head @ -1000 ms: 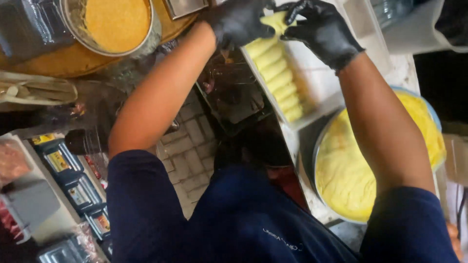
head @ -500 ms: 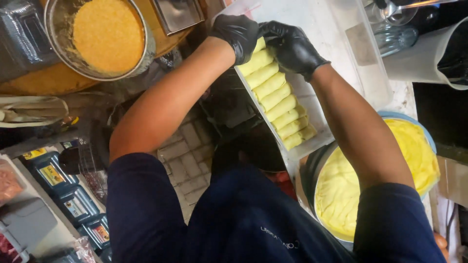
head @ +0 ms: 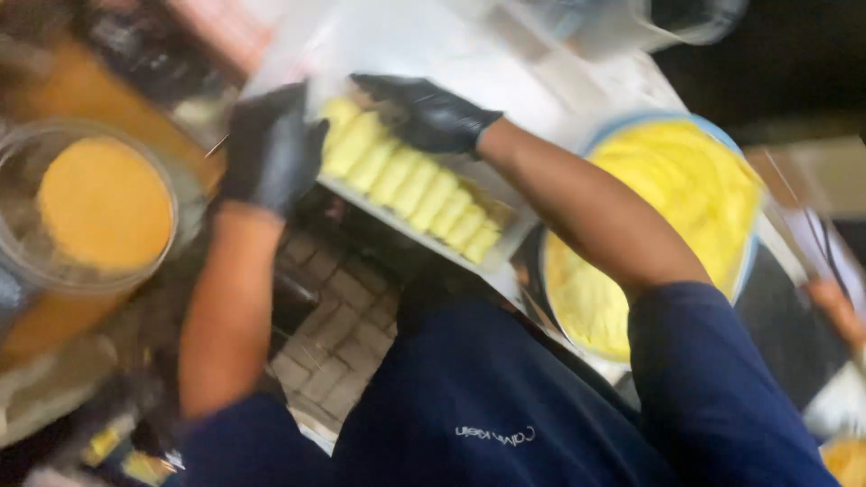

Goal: Rolling thin dough sheets with filling into cylinders at a fast, professional pace.

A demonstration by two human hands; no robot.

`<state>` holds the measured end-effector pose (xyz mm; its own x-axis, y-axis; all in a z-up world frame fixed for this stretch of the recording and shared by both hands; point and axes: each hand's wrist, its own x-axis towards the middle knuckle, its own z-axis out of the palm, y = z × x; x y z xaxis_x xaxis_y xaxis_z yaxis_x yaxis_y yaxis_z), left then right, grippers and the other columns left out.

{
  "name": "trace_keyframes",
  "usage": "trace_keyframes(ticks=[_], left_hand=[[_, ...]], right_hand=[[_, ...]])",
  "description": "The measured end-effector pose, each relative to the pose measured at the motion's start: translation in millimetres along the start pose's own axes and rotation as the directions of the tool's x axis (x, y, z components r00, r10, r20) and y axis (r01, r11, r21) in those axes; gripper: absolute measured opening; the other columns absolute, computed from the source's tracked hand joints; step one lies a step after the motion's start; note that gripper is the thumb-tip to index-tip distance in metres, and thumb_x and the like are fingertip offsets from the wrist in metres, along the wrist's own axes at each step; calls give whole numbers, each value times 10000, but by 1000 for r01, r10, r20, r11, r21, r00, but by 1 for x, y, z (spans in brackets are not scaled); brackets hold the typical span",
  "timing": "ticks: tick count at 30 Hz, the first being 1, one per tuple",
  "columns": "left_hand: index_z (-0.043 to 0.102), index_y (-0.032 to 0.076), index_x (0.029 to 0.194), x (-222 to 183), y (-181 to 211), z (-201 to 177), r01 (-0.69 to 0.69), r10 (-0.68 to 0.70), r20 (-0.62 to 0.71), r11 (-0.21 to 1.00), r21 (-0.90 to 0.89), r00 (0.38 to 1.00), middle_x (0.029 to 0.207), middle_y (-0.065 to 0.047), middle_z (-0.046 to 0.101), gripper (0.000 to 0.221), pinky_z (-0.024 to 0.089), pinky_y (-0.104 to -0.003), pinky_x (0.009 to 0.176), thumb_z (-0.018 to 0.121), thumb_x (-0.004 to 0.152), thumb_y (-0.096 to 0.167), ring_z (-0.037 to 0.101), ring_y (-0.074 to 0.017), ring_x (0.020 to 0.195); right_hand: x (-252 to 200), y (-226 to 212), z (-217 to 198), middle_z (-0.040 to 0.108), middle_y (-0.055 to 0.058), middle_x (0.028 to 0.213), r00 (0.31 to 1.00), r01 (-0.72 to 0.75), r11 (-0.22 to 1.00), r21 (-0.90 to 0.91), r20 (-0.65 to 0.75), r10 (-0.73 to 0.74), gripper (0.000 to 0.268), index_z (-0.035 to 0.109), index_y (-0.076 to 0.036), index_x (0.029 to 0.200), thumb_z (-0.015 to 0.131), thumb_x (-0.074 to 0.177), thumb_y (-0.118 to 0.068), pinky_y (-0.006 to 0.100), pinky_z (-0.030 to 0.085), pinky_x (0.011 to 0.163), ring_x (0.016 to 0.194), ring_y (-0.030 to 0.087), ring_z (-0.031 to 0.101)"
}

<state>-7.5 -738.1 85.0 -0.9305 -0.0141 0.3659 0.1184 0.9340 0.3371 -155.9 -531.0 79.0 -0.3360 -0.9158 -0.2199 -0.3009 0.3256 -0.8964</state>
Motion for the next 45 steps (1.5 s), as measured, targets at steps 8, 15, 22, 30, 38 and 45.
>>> trace_keyframes(ticks=[8,15,22,30,38,45], left_hand=[[205,66,1533,-111,34,80,409,-622,-357,754,-514,697,1574,-208,320,568,404,-455,1199,594,1124,134,378,-336,1474],[69,128,1602,-117,38,123,395,-570,-287,779,-486,770,1677,-132,105,539,236,-400,1331,382,1188,279,178,-291,1587],[201,-20,1543,-150,-15,184,296,-601,-331,710,-638,728,1622,-203,150,513,237,-432,1286,483,1141,128,241,-308,1515],[66,39,1566,-99,45,121,475,-688,-156,628,-616,709,1648,-208,45,605,138,-439,1299,429,1145,278,70,-323,1554],[115,12,1545,-85,54,110,558,-758,-110,561,-612,643,1622,-233,119,677,180,-438,1258,458,1097,386,144,-347,1524],[309,16,1552,-137,-7,155,229,-148,-271,926,299,951,1575,-273,131,498,312,-493,1257,551,1119,-28,209,-428,1485]], right_hand=[[-206,-65,-63,573,229,1355,906,178,901,-395,-292,-307,284,559,6,1296,551,1034,-102,482,452,1097,1257,390,576],[-406,16,-45,585,143,1316,506,-158,976,149,-836,210,259,549,7,1312,540,1067,92,313,518,1076,1194,241,584],[-429,23,11,624,156,1250,449,-271,962,43,-878,166,197,644,1,1198,676,1008,40,338,529,996,1172,256,608],[-439,38,1,584,195,1289,390,-224,973,-45,-920,47,234,607,34,1242,523,1056,148,348,527,927,1190,301,595],[-422,42,0,598,201,1268,429,-184,980,-74,-903,12,180,622,56,1199,532,1064,133,392,552,998,1215,322,588],[-412,28,-1,604,204,1235,406,-216,968,-127,-913,-29,262,623,35,1190,473,1025,173,367,552,922,1160,321,609]])
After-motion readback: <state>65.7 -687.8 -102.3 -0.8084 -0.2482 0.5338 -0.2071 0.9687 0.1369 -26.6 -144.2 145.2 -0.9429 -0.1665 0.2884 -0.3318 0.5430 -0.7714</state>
